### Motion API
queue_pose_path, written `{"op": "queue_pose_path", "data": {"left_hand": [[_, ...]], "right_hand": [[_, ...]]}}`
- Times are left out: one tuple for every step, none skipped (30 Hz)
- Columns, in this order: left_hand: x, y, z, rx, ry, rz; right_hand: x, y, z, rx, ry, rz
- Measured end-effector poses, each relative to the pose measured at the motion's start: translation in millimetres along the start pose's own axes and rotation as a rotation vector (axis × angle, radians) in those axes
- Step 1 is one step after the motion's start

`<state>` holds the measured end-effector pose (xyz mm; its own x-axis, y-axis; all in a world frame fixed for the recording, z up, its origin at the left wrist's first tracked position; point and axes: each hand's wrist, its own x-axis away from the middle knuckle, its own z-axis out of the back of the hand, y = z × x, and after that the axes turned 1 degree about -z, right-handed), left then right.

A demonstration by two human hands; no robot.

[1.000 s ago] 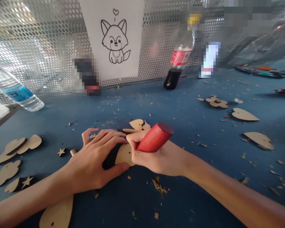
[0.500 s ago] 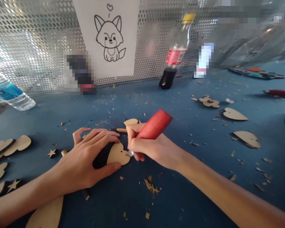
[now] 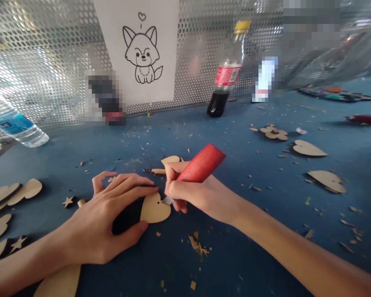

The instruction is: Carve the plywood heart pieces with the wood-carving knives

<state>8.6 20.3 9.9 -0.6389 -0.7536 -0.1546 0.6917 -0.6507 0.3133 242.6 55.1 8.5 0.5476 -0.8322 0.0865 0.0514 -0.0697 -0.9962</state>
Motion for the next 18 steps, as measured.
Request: {"op": "queue_pose_path", "data": {"left_hand": [[-0.2,-0.2,-0.4,0.003,0.012,0.01],[-0.3,-0.5,-0.7,0.008,0.028,0.02],[-0.2,-0.8,-0.8,0.016,0.044,0.027],[0.2,-1.1,-0.7,0.027,0.056,0.031],[0.7,-1.5,-0.5,0.04,0.064,0.031],[1.3,-1.9,-0.3,0.055,0.063,0.028],[2.0,-2.3,-0.3,0.069,0.057,0.027],[2.6,-2.6,-0.4,0.08,0.046,0.029],[3.2,-2.9,-0.8,0.087,0.034,0.033],[3.6,-3.2,-1.4,0.09,0.026,0.04],[3.9,-3.3,-2.1,0.088,0.022,0.051],[4.1,-3.3,-2.6,0.083,0.025,0.062],[4.3,-3.2,-3.0,0.078,0.032,0.072],[4.4,-3.1,-3.1,0.075,0.04,0.076],[4.6,-2.8,-2.8,0.077,0.048,0.076],[4.7,-2.5,-2.3,0.083,0.058,0.072],[4.8,-2.2,-1.6,0.091,0.067,0.063],[4.8,-1.8,-0.8,0.098,0.077,0.053]], "right_hand": [[0.0,0.1,-0.5,-0.003,-0.003,0.0],[0.1,0.2,-1.0,-0.005,-0.005,0.002],[0.4,0.2,-1.5,-0.005,-0.006,0.007],[0.9,0.3,-1.9,-0.003,-0.007,0.012],[1.4,0.2,-2.4,0.003,-0.006,0.018],[2.0,0.0,-2.8,0.013,-0.006,0.022],[2.4,-0.3,-3.2,0.027,-0.009,0.022],[2.8,-0.8,-3.6,0.041,-0.009,0.019],[2.9,-1.5,-4.0,0.053,-0.006,0.014],[2.9,-2.2,-4.3,0.063,-0.002,0.009],[2.7,-2.9,-4.5,0.069,0.002,0.006],[2.5,-3.6,-4.8,0.071,0.004,0.004],[2.4,-4.2,-4.9,0.073,0.008,0.004],[2.3,-4.6,-5.1,0.074,0.008,0.005],[2.3,-4.8,-5.3,0.076,0.009,0.003],[2.5,-4.8,-5.5,0.074,0.01,-0.003],[2.7,-4.6,-5.6,0.072,0.014,-0.007],[2.9,-4.1,-5.6,0.069,0.015,-0.008]]}}
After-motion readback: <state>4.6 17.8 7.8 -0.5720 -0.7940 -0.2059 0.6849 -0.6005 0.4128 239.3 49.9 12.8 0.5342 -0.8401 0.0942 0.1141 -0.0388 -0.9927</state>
